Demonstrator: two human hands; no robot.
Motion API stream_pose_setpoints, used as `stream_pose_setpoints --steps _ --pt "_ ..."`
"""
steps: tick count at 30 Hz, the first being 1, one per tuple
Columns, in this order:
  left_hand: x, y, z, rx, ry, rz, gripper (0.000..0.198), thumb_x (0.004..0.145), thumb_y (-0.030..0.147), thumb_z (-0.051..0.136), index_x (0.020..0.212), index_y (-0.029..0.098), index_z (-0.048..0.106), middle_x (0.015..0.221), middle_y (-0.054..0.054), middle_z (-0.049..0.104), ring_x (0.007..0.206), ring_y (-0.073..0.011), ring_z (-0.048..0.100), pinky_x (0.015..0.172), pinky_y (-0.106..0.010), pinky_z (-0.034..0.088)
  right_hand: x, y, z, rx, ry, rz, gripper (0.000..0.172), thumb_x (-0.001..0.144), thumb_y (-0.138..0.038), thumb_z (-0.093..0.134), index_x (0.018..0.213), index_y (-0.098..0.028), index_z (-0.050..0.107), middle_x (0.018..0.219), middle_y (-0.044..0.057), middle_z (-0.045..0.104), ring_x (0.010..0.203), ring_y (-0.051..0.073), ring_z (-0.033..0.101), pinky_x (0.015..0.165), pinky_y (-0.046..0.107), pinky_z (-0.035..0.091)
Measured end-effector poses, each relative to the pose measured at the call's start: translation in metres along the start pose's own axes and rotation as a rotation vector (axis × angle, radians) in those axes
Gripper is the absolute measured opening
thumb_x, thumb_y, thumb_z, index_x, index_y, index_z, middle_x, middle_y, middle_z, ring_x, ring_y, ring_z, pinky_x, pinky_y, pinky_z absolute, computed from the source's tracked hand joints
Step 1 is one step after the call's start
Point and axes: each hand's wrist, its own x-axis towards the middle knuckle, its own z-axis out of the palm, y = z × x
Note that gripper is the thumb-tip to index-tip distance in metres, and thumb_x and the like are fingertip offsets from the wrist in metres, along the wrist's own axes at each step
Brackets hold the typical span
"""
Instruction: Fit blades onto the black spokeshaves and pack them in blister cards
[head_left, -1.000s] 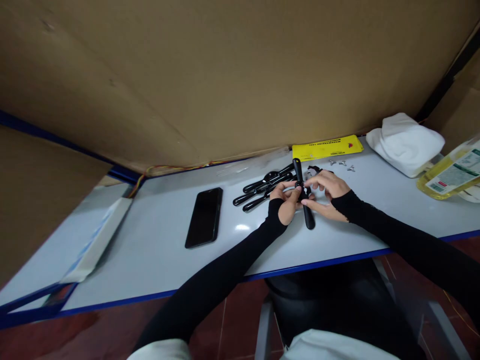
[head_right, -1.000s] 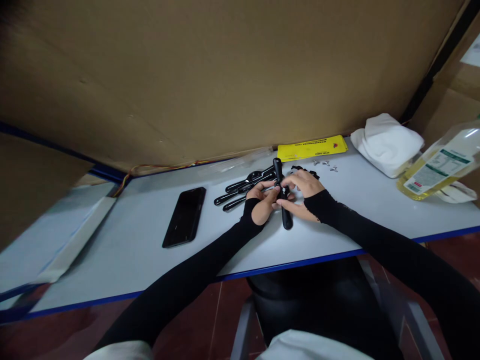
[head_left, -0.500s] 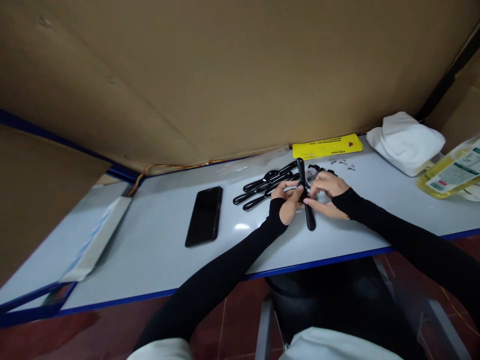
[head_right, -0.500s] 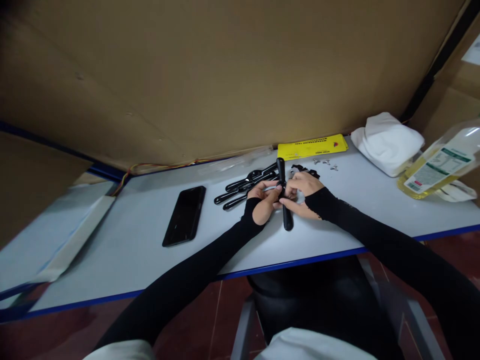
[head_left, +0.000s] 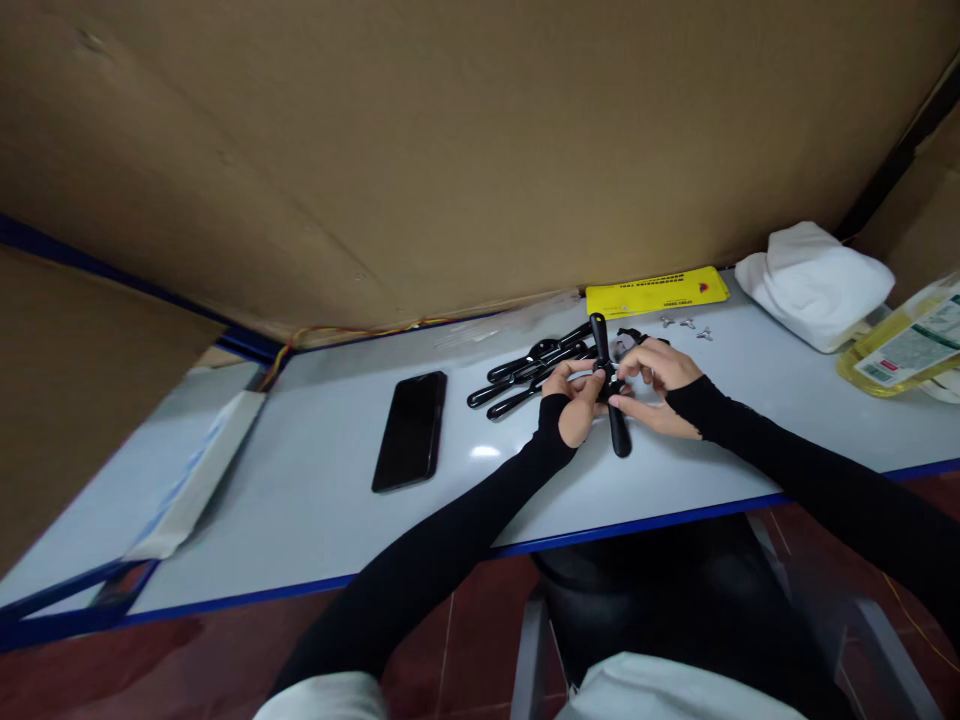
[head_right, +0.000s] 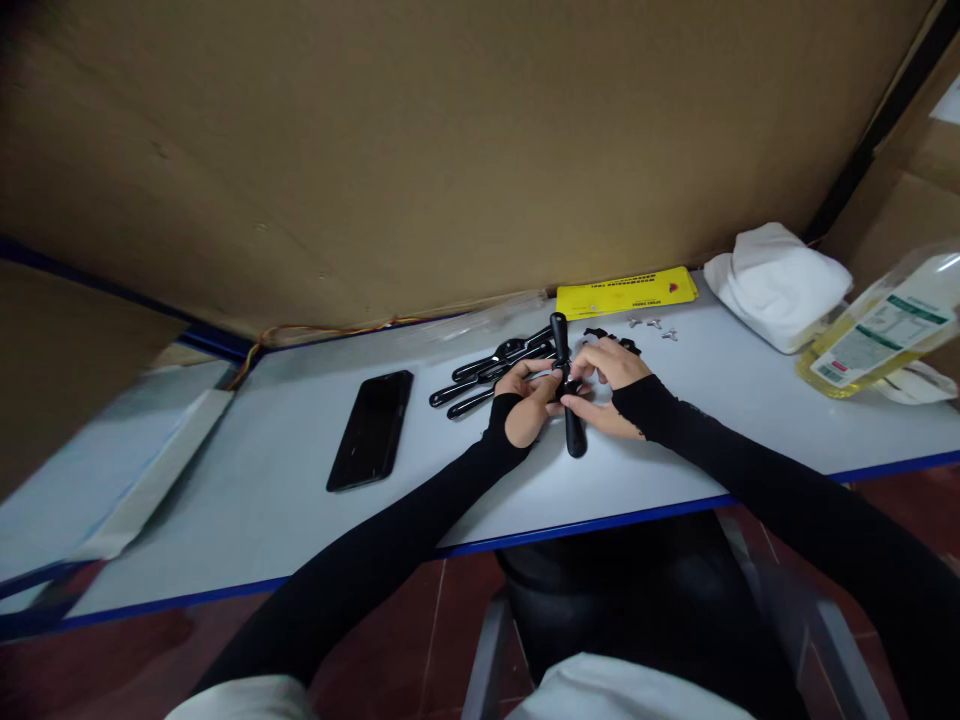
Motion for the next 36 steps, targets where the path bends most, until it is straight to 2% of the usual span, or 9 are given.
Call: stream_pose_setpoints --steps 2,7,12,15,17,23,28,34,36 --pt "-0.0002 -0.0006 0.0002 -0.007 0.002 0.006 0.064 0.061 0.048 0.097 0.101 0.019 0.056 0.075 -0.004 0.076 0.064 -0.0235 0.076 0.051 -0.030 0.060 0.0001 0.0000 0.0003 0.000 -0.021 0.007 0.027 0.079 -0.031 0.081 0.101 -0.021 0.070 0.096 0.002 0.058 0.069 0.012 0.047 0.062 0.026 0.039" --pt "0.0008 -0.0024 0.0001 -0.013 0.012 0.014 0.063 0.060 0.048 0.098 0.098 0.018 0.057 0.073 -0.003 0.074 0.061 -0.0209 0.073 0.053 -0.033 0.063 0.0016 0.0001 -0.0039 0.013 0.012 -0.018 0.030 0.080 -0.029 0.082 0.065 -0.019 0.058 0.085 0.001 0.054 0.064 0.010 0.041 0.061 0.027 0.037" --pt "0.0006 -0.0019 -0.0007 -0.015 -0.018 -0.005 0.068 0.059 0.051 0.099 0.102 0.019 0.057 0.079 -0.006 0.077 0.069 -0.0276 0.078 0.059 -0.041 0.066 0.0004 0.0040 0.0000 -0.033 0.020 -0.061 0.029 0.080 -0.028 0.080 0.108 -0.023 0.074 0.097 0.003 0.054 0.075 0.015 0.051 0.070 0.030 0.046" --pt "0.0001 -0.0025 -0.0008 0.015 -0.006 0.001 0.065 0.061 0.050 0.098 0.101 0.018 0.058 0.076 -0.005 0.076 0.067 -0.0261 0.077 0.057 -0.038 0.066 0.0006 0.0071 0.0036 -0.054 0.035 -0.104 0.009 0.081 -0.027 0.078 0.083 -0.020 0.072 0.092 0.003 0.055 0.079 0.017 0.056 0.075 0.032 0.048" --pt "0.0001 -0.0032 -0.0006 0.008 -0.008 0.016 0.063 0.062 0.049 0.097 0.099 0.018 0.058 0.075 -0.005 0.075 0.067 -0.0252 0.077 0.057 -0.039 0.066 0.0015 0.0079 0.0039 -0.056 0.101 -0.087 0.025 0.080 -0.027 0.078 0.065 -0.019 0.059 0.085 0.001 0.054 0.070 0.014 0.052 0.070 0.030 0.045" --pt "0.0009 -0.0035 -0.0009 -0.021 -0.012 0.008 0.063 0.062 0.048 0.097 0.100 0.019 0.055 0.073 -0.004 0.074 0.066 -0.0258 0.077 0.056 -0.037 0.065 0.0015 0.0025 0.0014 -0.045 0.075 -0.021 0.036 0.076 -0.030 0.083 0.110 -0.021 0.073 0.096 0.002 0.054 0.070 0.013 0.047 0.066 0.029 0.043" --pt "0.0004 -0.0035 -0.0009 0.017 -0.011 0.022 0.060 0.063 0.048 0.096 0.098 0.018 0.057 0.073 -0.004 0.075 0.064 -0.0242 0.076 0.054 -0.035 0.063 0.0022 -0.0008 -0.0018 0.008 0.010 -0.008 0.026 0.078 -0.029 0.081 0.068 -0.019 0.060 0.085 -0.001 0.051 0.067 0.011 0.043 0.063 0.027 0.038" --pt "0.0016 -0.0035 -0.0019 0.002 -0.023 0.006 0.058 0.067 0.045 0.095 0.101 0.020 0.055 0.078 -0.006 0.077 0.069 -0.0271 0.078 0.056 -0.036 0.064 0.0016 0.0025 -0.0007 -0.021 0.004 -0.065 0.024 0.080 -0.030 0.078 0.100 -0.020 0.071 0.094 0.002 0.053 0.071 0.014 0.047 0.067 0.029 0.041" --pt "0.0015 -0.0034 -0.0016 0.000 -0.019 0.018 0.057 0.067 0.045 0.095 0.100 0.020 0.055 0.077 -0.005 0.076 0.066 -0.0253 0.078 0.055 -0.035 0.064 0.0019 0.0050 0.0005 -0.044 0.014 -0.099 0.012 0.081 -0.029 0.077 0.086 -0.020 0.069 0.092 0.003 0.055 0.073 0.015 0.049 0.069 0.030 0.042"
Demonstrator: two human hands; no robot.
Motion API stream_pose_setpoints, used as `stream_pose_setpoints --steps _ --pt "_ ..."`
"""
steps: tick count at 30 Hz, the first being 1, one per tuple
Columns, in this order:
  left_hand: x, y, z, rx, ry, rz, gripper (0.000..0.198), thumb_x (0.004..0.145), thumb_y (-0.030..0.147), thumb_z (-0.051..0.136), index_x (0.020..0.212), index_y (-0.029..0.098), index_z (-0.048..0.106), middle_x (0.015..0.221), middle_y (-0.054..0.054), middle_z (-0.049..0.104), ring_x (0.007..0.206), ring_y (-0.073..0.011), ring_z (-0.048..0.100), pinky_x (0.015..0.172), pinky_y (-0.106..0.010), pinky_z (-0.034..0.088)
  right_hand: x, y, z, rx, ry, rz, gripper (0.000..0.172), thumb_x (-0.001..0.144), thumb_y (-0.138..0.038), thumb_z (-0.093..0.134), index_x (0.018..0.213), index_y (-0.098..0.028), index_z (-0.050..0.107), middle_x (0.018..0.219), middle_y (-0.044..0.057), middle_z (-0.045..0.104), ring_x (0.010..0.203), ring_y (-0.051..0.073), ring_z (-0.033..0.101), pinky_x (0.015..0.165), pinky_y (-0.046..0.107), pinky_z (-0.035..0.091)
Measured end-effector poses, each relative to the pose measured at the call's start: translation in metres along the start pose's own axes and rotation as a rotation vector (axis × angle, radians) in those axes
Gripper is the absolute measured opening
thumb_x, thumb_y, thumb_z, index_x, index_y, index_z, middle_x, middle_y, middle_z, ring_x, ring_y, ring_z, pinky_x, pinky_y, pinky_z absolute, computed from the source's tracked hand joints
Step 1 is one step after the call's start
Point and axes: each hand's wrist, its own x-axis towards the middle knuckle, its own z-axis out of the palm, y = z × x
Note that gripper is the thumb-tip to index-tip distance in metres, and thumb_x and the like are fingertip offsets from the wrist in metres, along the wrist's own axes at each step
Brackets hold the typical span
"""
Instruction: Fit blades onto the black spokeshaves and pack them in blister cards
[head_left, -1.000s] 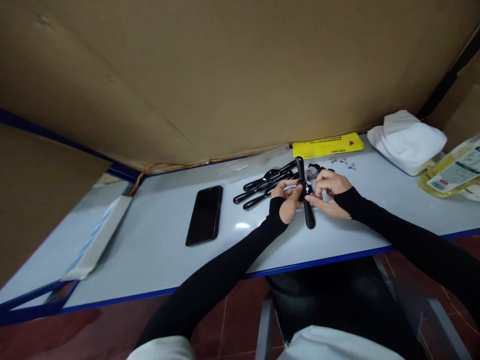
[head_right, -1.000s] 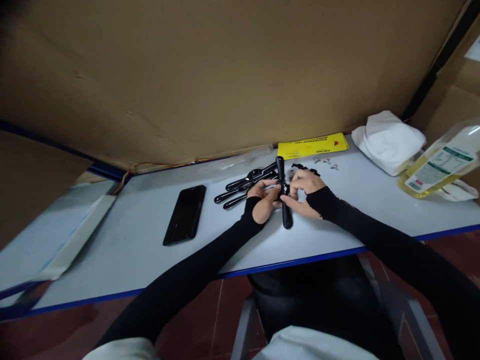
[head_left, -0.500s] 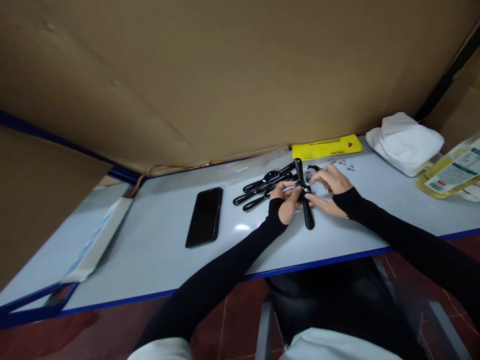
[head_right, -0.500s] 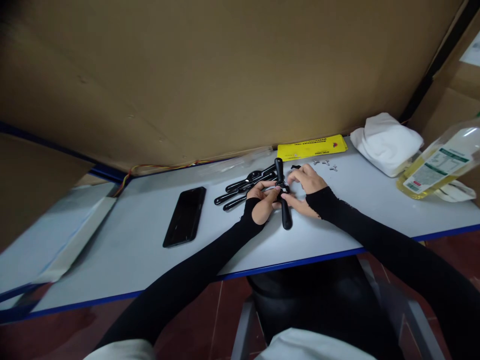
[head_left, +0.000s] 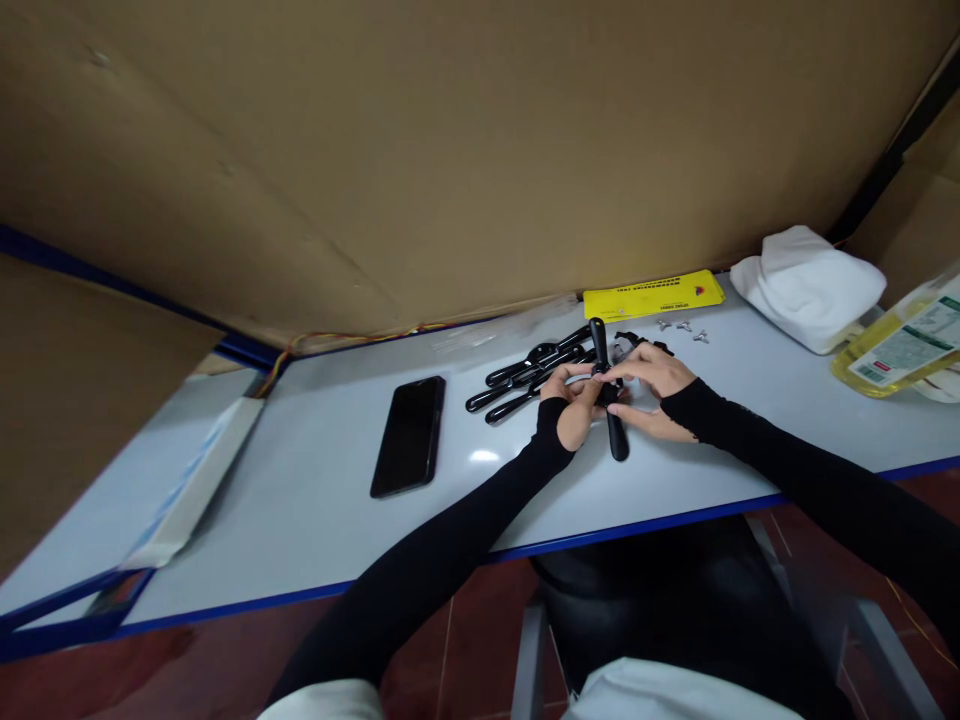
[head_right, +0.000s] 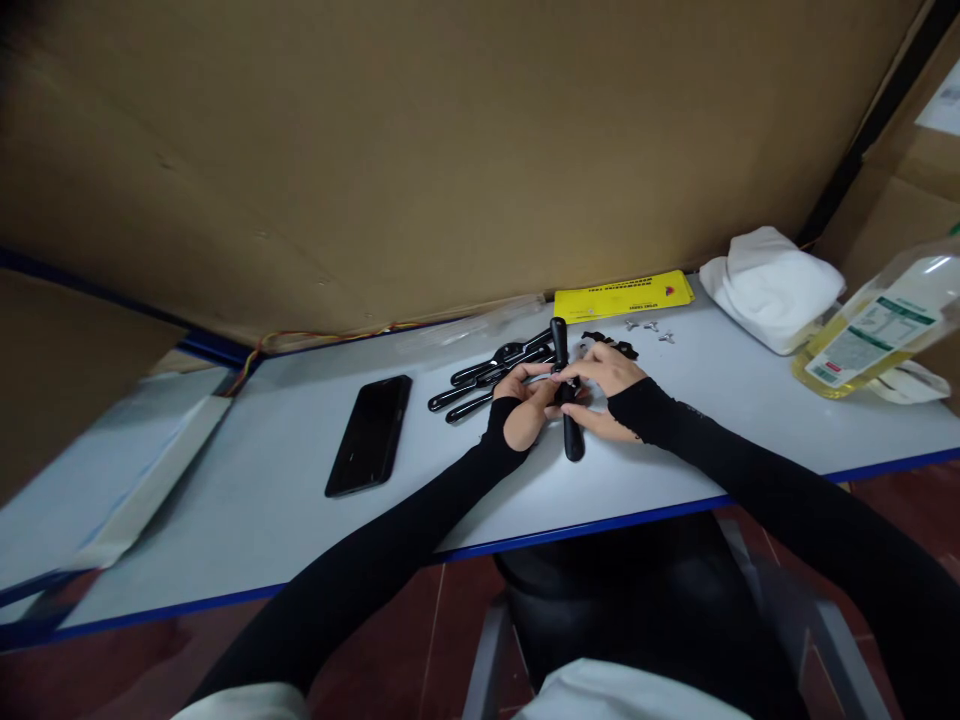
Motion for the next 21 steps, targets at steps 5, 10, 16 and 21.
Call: stream_pose_setpoints --steps 5,10,16,21 --pt "-0.0007 0.0008 0.0012 -0.015 0.009 0.013 0.064 0.061 0.049 0.097 0.098 0.019 0.055 0.071 -0.002 0.073 0.064 -0.0243 0.076 0.054 -0.037 0.065 0.0008 0.0053 0.0014 -0.048 0.125 0.044 0.020 0.079 -0.030 0.079 0.076 -0.019 0.062 0.089 0.002 0.054 0.071 0.014 0.050 0.070 0.031 0.044" --pt "-0.0016 0.0020 0.0013 0.017 0.030 -0.003 0.063 0.061 0.048 0.097 0.099 0.019 0.057 0.072 -0.003 0.075 0.062 -0.0233 0.075 0.051 -0.030 0.060 -0.0011 0.0002 0.0007 0.052 -0.049 0.077 0.027 0.081 -0.030 0.080 0.106 -0.022 0.074 0.096 0.003 0.054 0.072 0.013 0.048 0.072 0.030 0.046" --pt "-0.0006 0.0011 0.0011 0.005 0.030 -0.001 0.060 0.063 0.046 0.096 0.100 0.019 0.057 0.075 -0.004 0.075 0.065 -0.0240 0.076 0.056 -0.035 0.064 0.0010 -0.0026 -0.0027 0.057 0.006 0.105 0.023 0.078 -0.030 0.082 0.074 -0.019 0.062 0.087 0.000 0.053 0.068 0.012 0.044 0.065 0.028 0.041" --pt "-0.0019 0.0010 0.0005 0.011 0.000 -0.015 0.061 0.065 0.046 0.096 0.102 0.020 0.054 0.077 -0.006 0.076 0.073 -0.0290 0.079 0.059 -0.038 0.064 -0.0008 -0.0008 -0.0004 0.040 -0.058 0.085 0.041 0.078 -0.030 0.083 0.118 -0.025 0.075 0.098 0.003 0.053 0.076 0.014 0.050 0.071 0.030 0.046"
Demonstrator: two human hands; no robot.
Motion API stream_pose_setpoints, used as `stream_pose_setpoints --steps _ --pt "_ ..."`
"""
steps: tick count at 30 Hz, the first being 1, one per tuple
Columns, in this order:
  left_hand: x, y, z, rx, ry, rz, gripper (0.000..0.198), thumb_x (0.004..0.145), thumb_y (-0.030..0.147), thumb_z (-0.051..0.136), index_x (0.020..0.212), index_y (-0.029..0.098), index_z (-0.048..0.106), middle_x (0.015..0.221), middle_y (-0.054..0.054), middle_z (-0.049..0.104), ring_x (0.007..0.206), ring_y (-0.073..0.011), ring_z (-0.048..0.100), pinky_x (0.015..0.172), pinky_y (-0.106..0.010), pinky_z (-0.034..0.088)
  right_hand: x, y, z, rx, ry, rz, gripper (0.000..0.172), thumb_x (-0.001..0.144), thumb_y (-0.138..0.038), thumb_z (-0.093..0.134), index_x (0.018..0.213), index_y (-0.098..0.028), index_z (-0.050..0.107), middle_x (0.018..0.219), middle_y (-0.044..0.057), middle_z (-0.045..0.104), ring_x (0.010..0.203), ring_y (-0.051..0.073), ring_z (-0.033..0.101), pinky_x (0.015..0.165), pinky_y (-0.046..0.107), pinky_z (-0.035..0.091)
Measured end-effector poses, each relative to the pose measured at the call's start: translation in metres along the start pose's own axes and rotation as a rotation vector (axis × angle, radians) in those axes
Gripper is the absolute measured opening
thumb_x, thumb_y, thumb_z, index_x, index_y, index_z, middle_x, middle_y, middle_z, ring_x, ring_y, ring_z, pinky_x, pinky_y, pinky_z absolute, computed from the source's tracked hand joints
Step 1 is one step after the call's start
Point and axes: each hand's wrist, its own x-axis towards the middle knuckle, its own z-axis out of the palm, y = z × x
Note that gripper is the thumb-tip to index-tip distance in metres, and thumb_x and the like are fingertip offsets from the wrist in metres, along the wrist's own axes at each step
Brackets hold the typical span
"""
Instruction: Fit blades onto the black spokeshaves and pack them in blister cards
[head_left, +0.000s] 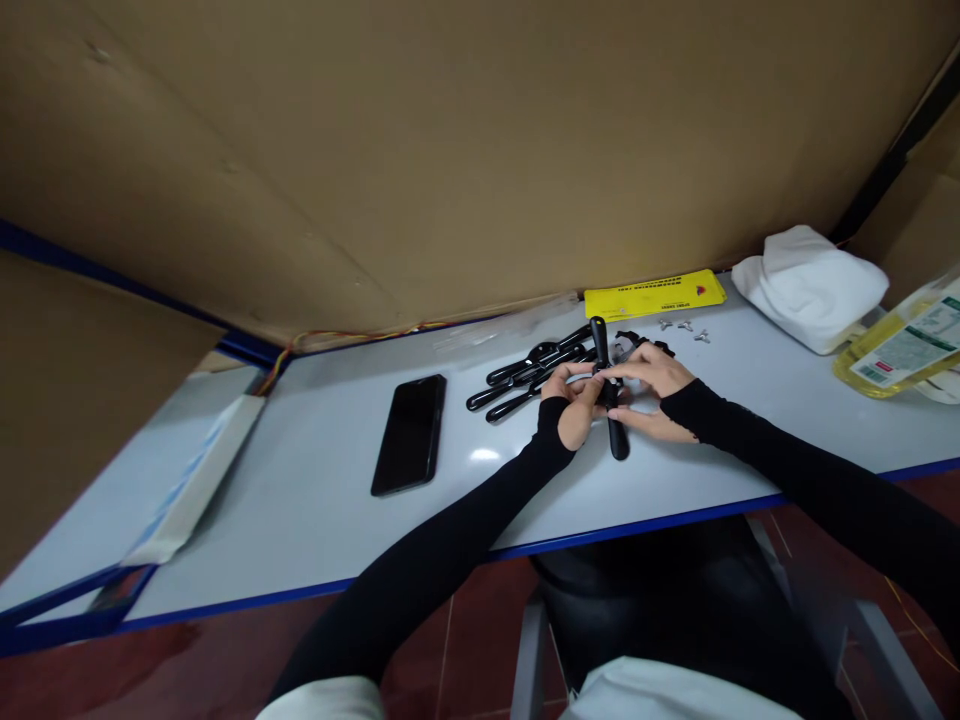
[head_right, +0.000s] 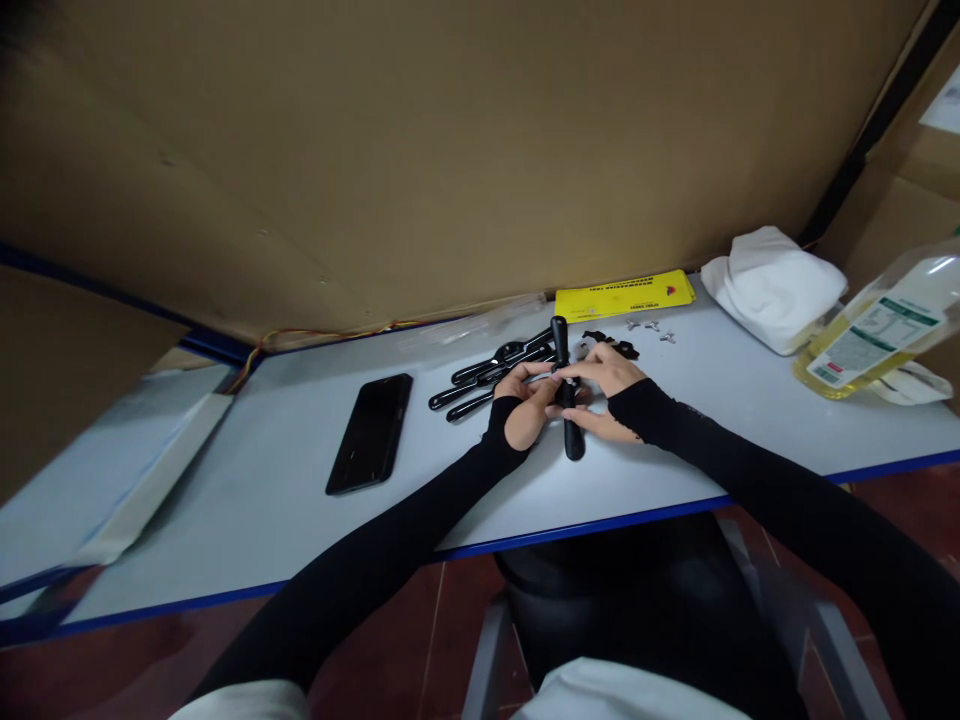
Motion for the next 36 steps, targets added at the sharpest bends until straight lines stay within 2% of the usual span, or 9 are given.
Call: stream_pose_setpoints --steps 5,12,17,20,23,26,30,32,36 --pt "-0.006 0.001 0.004 0.004 -0.042 0.009 0.064 0.062 0.048 0.097 0.100 0.019 0.056 0.079 -0.007 0.077 0.068 -0.0271 0.078 0.057 -0.038 0.065 0.000 -0.007 -0.005 0.045 0.038 0.027 0.018 0.085 -0.038 0.079 0.092 -0.022 0.082 0.092 0.001 0.056 0.060 0.008 0.039 0.053 0.026 0.035" --pt "0.000 0.002 0.001 -0.036 0.000 -0.017 0.063 0.062 0.047 0.098 0.100 0.018 0.057 0.077 -0.006 0.077 0.068 -0.0268 0.078 0.055 -0.034 0.063 0.000 0.001 -0.004 -0.057 0.013 -0.066 0.039 0.082 -0.030 0.080 0.120 -0.023 0.077 0.095 0.004 0.059 0.077 0.017 0.053 0.070 0.031 0.047" --pt "-0.004 0.001 0.003 -0.005 -0.019 -0.009 0.060 0.062 0.049 0.097 0.098 0.019 0.059 0.075 -0.005 0.076 0.066 -0.0253 0.077 0.053 -0.034 0.062 0.002 0.004 -0.004 -0.066 0.033 -0.133 0.007 0.083 -0.028 0.078 0.085 -0.022 0.076 0.088 0.004 0.059 0.082 0.019 0.058 0.077 0.034 0.048" --pt "-0.004 0.001 0.004 0.010 0.004 -0.010 0.059 0.062 0.047 0.097 0.097 0.019 0.059 0.072 -0.004 0.074 0.064 -0.0241 0.075 0.053 -0.033 0.062 0.002 0.001 -0.006 -0.054 0.032 -0.181 0.021 0.082 -0.029 0.080 0.070 -0.020 0.066 0.087 0.003 0.058 0.080 0.019 0.058 0.078 0.033 0.047" --pt "-0.001 0.002 0.002 -0.004 0.030 -0.014 0.060 0.060 0.046 0.098 0.097 0.019 0.058 0.072 -0.004 0.075 0.064 -0.0241 0.076 0.052 -0.033 0.061 0.000 0.000 -0.005 -0.054 0.021 -0.127 0.016 0.082 -0.031 0.080 0.089 -0.020 0.071 0.094 0.004 0.057 0.077 0.017 0.055 0.074 0.032 0.047" --pt "0.002 0.002 0.001 -0.032 0.008 -0.019 0.063 0.059 0.047 0.098 0.097 0.019 0.057 0.075 -0.005 0.076 0.065 -0.0253 0.077 0.053 -0.034 0.062 -0.001 0.000 -0.004 -0.057 -0.011 -0.091 0.039 0.082 -0.030 0.078 0.120 -0.024 0.071 0.100 0.004 0.056 0.082 0.019 0.056 0.075 0.033 0.049" --pt "0.001 0.001 0.001 -0.012 0.037 -0.006 0.061 0.058 0.046 0.098 0.095 0.019 0.058 0.074 -0.004 0.076 0.061 -0.0214 0.074 0.051 -0.031 0.061 0.000 0.001 -0.004 -0.033 -0.052 -0.143 0.008 0.084 -0.028 0.075 0.085 -0.021 0.071 0.089 0.002 0.056 0.081 0.018 0.057 0.079 0.033 0.048" --pt "0.001 0.001 0.001 0.002 0.047 -0.012 0.060 0.058 0.046 0.098 0.095 0.019 0.059 0.072 -0.003 0.075 0.059 -0.0202 0.073 0.051 -0.030 0.060 0.001 0.001 -0.004 -0.027 -0.045 -0.153 0.026 0.085 -0.029 0.075 0.066 -0.020 0.060 0.083 0.001 0.054 0.074 0.015 0.054 0.076 0.031 0.045" --pt "0.001 0.002 0.000 -0.022 0.025 -0.029 0.057 0.064 0.043 0.097 0.097 0.020 0.057 0.075 -0.004 0.075 0.066 -0.0245 0.076 0.056 -0.035 0.063 0.000 0.001 -0.004 -0.039 -0.017 -0.106 0.014 0.083 -0.030 0.076 0.091 -0.021 0.069 0.092 0.002 0.053 0.073 0.014 0.051 0.071 0.030 0.045"
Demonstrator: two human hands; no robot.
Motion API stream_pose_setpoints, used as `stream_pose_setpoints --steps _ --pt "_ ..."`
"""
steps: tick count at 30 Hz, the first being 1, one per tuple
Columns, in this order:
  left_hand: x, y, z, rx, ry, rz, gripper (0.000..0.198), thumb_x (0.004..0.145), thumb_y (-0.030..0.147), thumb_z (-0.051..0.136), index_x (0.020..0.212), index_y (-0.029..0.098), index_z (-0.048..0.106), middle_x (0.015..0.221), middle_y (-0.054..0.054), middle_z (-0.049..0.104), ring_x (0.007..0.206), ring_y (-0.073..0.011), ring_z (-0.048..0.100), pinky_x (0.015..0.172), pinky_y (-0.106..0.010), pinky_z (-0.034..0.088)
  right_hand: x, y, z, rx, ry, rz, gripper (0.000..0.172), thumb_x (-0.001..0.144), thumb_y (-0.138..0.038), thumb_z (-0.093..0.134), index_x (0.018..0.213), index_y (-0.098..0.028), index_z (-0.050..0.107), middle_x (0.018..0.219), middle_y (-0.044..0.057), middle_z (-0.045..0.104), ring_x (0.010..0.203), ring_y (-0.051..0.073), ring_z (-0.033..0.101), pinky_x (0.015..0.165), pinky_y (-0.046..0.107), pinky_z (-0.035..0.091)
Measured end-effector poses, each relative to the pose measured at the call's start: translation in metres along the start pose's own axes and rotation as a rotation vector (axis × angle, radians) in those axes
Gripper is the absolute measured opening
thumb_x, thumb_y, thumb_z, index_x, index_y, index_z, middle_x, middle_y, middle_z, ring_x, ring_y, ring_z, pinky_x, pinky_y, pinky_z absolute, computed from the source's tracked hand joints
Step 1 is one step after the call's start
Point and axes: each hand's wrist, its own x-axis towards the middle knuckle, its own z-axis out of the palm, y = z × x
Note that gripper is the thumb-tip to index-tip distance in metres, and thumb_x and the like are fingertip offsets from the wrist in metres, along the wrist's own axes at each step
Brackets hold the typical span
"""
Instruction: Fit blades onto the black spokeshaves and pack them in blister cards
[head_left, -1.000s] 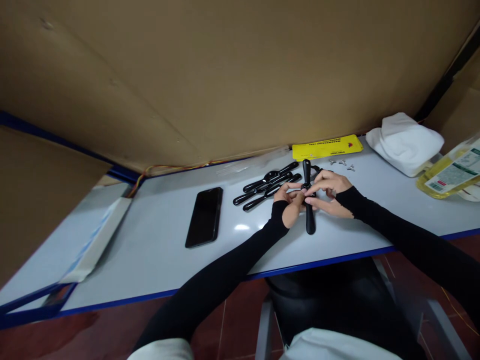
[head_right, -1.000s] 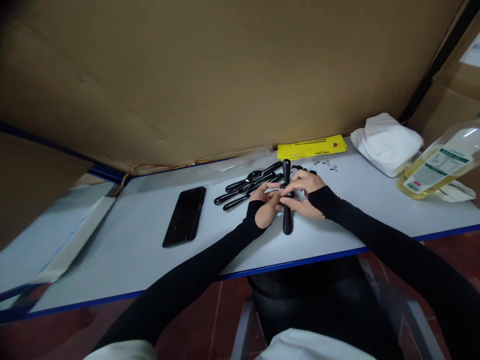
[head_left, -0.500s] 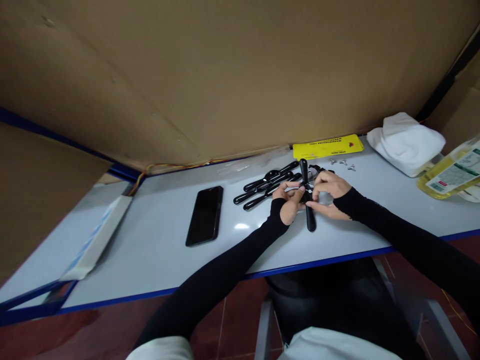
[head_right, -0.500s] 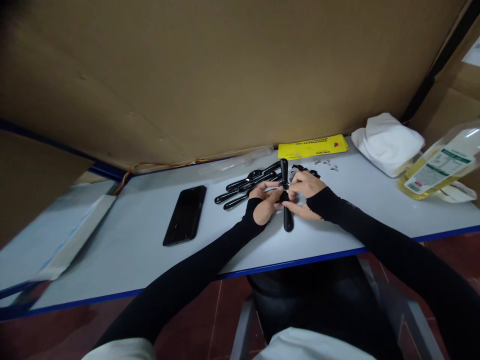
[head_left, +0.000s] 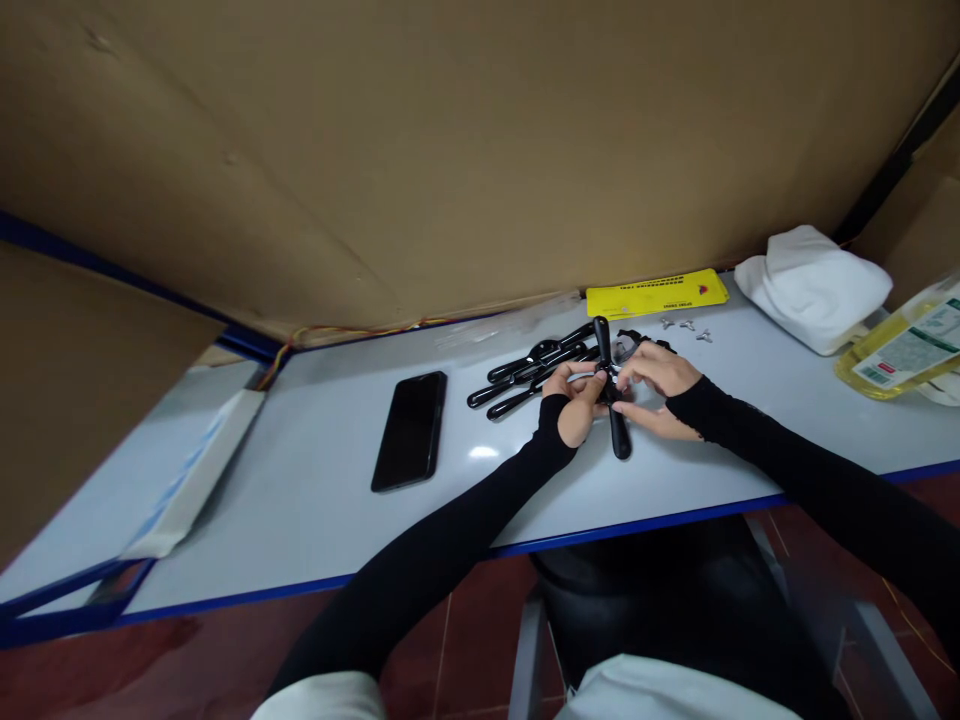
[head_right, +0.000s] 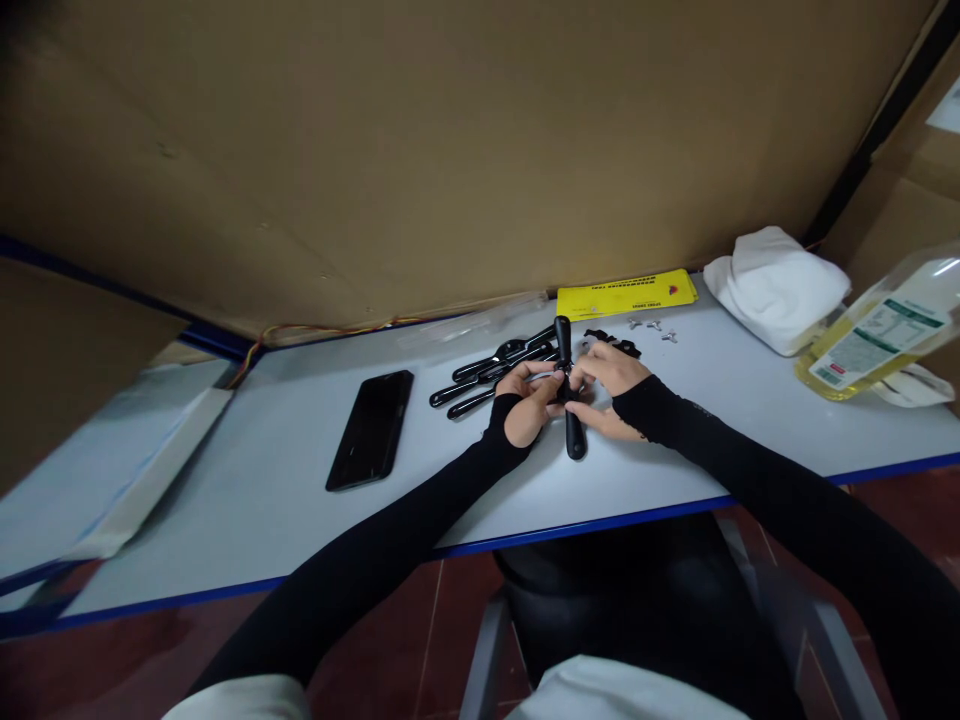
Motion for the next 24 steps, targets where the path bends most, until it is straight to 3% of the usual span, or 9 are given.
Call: stream_pose_setpoints --steps 3,5,7,10,13,16,18,20,24 --pt "0.0003 -0.0009 -0.0004 -0.010 -0.017 0.000 0.056 0.067 0.042 0.095 0.099 0.020 0.055 0.079 -0.006 0.076 0.073 -0.0272 0.078 0.062 -0.040 0.066 -0.0006 0.0005 0.0008 -0.009 -0.015 -0.013 0.021 0.083 -0.028 0.076 0.103 -0.022 0.072 0.094 0.003 0.053 0.079 0.017 0.055 0.074 0.031 0.047" --pt "0.0009 -0.0021 -0.0004 -0.005 -0.003 0.011 0.056 0.066 0.043 0.095 0.098 0.019 0.056 0.078 -0.005 0.076 0.071 -0.0261 0.078 0.062 -0.041 0.066 -0.0001 0.0017 0.0007 -0.022 -0.003 -0.044 0.010 0.084 -0.028 0.075 0.081 -0.021 0.069 0.089 0.002 0.055 0.078 0.017 0.056 0.075 0.031 0.046" --pt "0.0015 -0.0029 -0.0002 -0.015 0.005 0.025 0.057 0.064 0.044 0.096 0.097 0.019 0.056 0.075 -0.004 0.074 0.068 -0.0250 0.076 0.060 -0.041 0.067 0.0007 0.0033 0.0003 -0.064 0.058 -0.045 0.026 0.084 -0.028 0.076 0.066 -0.020 0.059 0.085 0.002 0.055 0.074 0.016 0.055 0.073 0.031 0.045" --pt "0.0017 -0.0028 -0.0002 -0.037 -0.016 0.030 0.059 0.063 0.044 0.097 0.097 0.019 0.056 0.075 -0.004 0.074 0.069 -0.0259 0.077 0.059 -0.040 0.066 0.0011 0.0042 -0.0002 -0.096 0.126 0.029 0.017 0.080 -0.030 0.080 0.088 -0.020 0.070 0.092 0.002 0.055 0.070 0.014 0.050 0.069 0.030 0.044" --pt "0.0008 -0.0021 -0.0005 -0.011 -0.015 0.017 0.060 0.064 0.045 0.096 0.100 0.019 0.056 0.077 -0.006 0.076 0.071 -0.0277 0.078 0.058 -0.039 0.065 0.0006 0.0014 -0.0016 -0.029 0.021 0.062 0.038 0.080 -0.031 0.080 0.117 -0.023 0.073 0.096 0.002 0.055 0.069 0.013 0.047 0.068 0.029 0.044" --pt "-0.0005 -0.0019 -0.0002 0.032 -0.010 0.025 0.059 0.064 0.046 0.096 0.099 0.019 0.058 0.076 -0.006 0.076 0.069 -0.0263 0.078 0.055 -0.034 0.063 0.0007 -0.0034 -0.0044 0.035 -0.042 0.039 0.014 0.083 -0.031 0.078 0.092 -0.021 0.074 0.088 0.000 0.054 0.067 0.012 0.045 0.064 0.027 0.040" --pt "-0.0008 -0.0016 0.0004 0.045 -0.015 0.033 0.059 0.063 0.047 0.096 0.098 0.018 0.059 0.077 -0.006 0.076 0.066 -0.0247 0.077 0.053 -0.033 0.062 0.0010 -0.0054 -0.0054 0.039 -0.022 0.036 0.014 0.085 -0.032 0.077 0.081 -0.020 0.070 0.084 0.000 0.054 0.066 0.012 0.043 0.061 0.027 0.037" --pt "-0.0005 -0.0010 0.0006 0.031 -0.007 0.035 0.060 0.062 0.048 0.097 0.097 0.019 0.058 0.077 -0.006 0.077 0.065 -0.0241 0.076 0.052 -0.032 0.061 0.0006 -0.0051 -0.0044 0.023 0.000 0.037 0.013 0.084 -0.031 0.077 0.091 -0.021 0.072 0.086 0.001 0.055 0.066 0.013 0.044 0.061 0.027 0.037" --pt "-0.0004 0.0003 0.0006 -0.001 -0.004 0.034 0.060 0.062 0.048 0.097 0.097 0.019 0.057 0.076 -0.005 0.076 0.066 -0.0248 0.077 0.053 -0.032 0.061 -0.0016 -0.0001 0.0014 0.001 -0.018 0.022 0.042 0.081 -0.025 0.077 0.122 -0.024 0.070 0.093 0.002 0.056 0.070 0.015 0.049 0.065 0.028 0.043"
